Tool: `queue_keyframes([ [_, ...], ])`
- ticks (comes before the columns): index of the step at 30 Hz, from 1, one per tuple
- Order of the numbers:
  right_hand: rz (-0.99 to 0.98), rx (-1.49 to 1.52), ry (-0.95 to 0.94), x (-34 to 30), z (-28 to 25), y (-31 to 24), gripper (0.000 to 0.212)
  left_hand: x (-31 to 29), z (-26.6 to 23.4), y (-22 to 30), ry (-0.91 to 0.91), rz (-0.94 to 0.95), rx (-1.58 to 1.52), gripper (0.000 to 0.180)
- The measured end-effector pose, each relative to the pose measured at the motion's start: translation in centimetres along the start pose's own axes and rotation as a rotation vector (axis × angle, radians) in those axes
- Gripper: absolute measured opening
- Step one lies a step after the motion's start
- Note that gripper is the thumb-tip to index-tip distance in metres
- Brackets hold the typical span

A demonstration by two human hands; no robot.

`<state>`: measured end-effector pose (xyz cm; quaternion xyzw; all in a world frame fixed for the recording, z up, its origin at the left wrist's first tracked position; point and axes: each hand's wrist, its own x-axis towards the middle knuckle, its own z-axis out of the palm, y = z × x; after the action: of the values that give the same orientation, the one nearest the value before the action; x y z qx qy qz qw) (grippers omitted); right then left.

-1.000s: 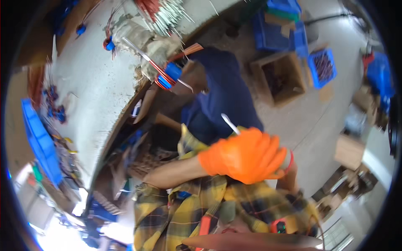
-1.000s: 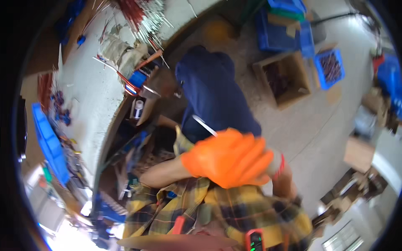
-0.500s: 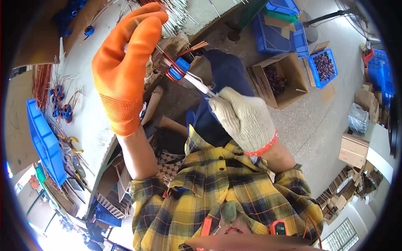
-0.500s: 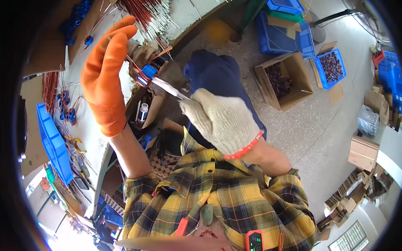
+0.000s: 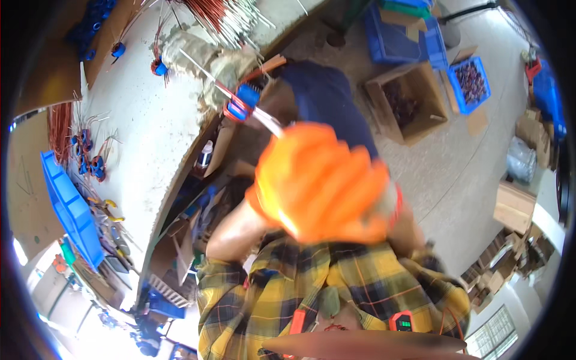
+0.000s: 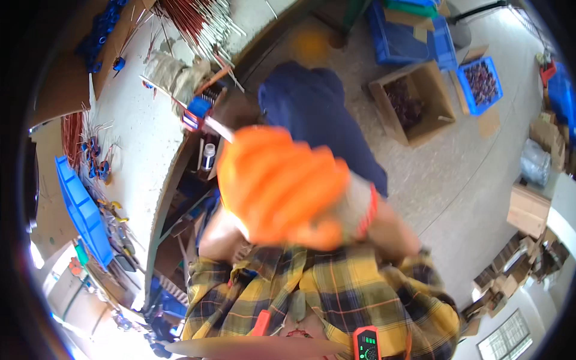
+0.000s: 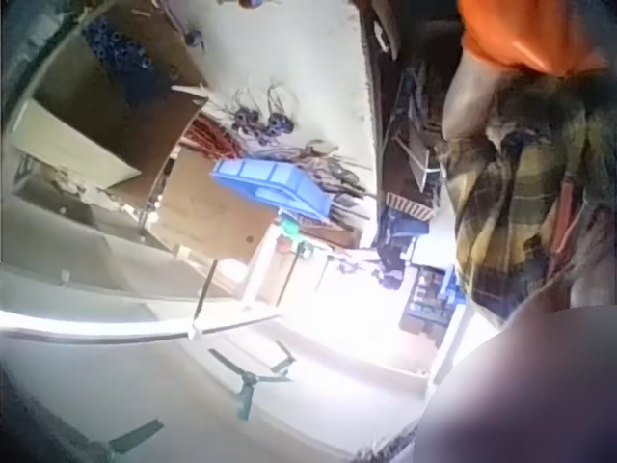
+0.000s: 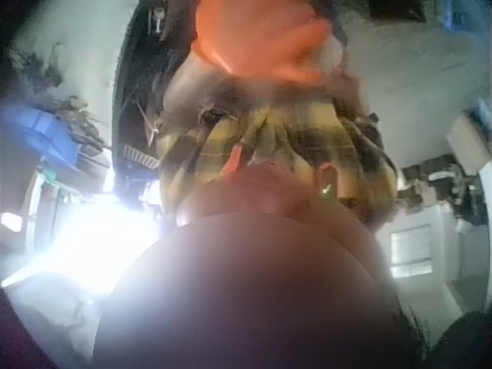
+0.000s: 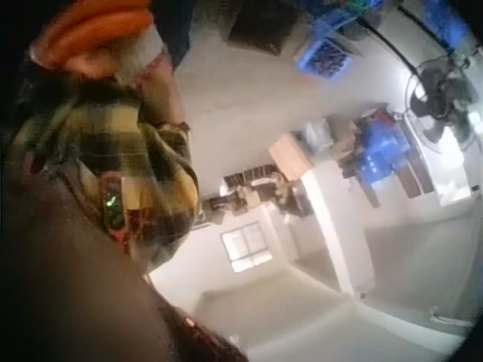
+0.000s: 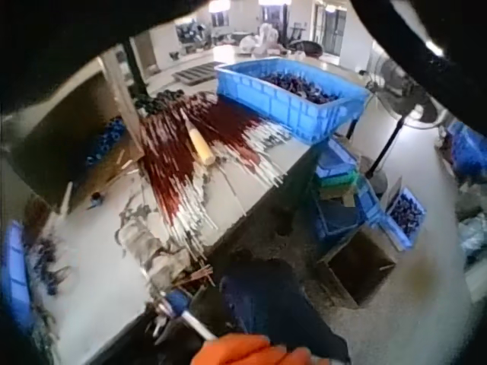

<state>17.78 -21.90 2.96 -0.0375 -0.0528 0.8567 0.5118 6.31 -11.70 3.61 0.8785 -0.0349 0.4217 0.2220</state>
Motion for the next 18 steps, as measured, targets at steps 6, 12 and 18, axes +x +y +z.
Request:
queue_keyframes([
  [6, 0.148, -1.159, 0.842, -8.5, 2.2, 1.9, 0.019, 1.7, 2.5, 1.3, 0.196, 0.109, -0.096, 0.016],
  [12, -0.016, -1.274, 0.820, -3.4, 0.2, 1.8, 0.018, 2.6, -7.9, -7.7, 0.251, -0.435, 0.278, 0.030],
  [18, -0.141, -1.490, 0.847, -2.2, 1.9, 1.8, 0.021, 1.2, -7.5, -8.2, 0.246, -0.751, -0.125, 0.028],
])
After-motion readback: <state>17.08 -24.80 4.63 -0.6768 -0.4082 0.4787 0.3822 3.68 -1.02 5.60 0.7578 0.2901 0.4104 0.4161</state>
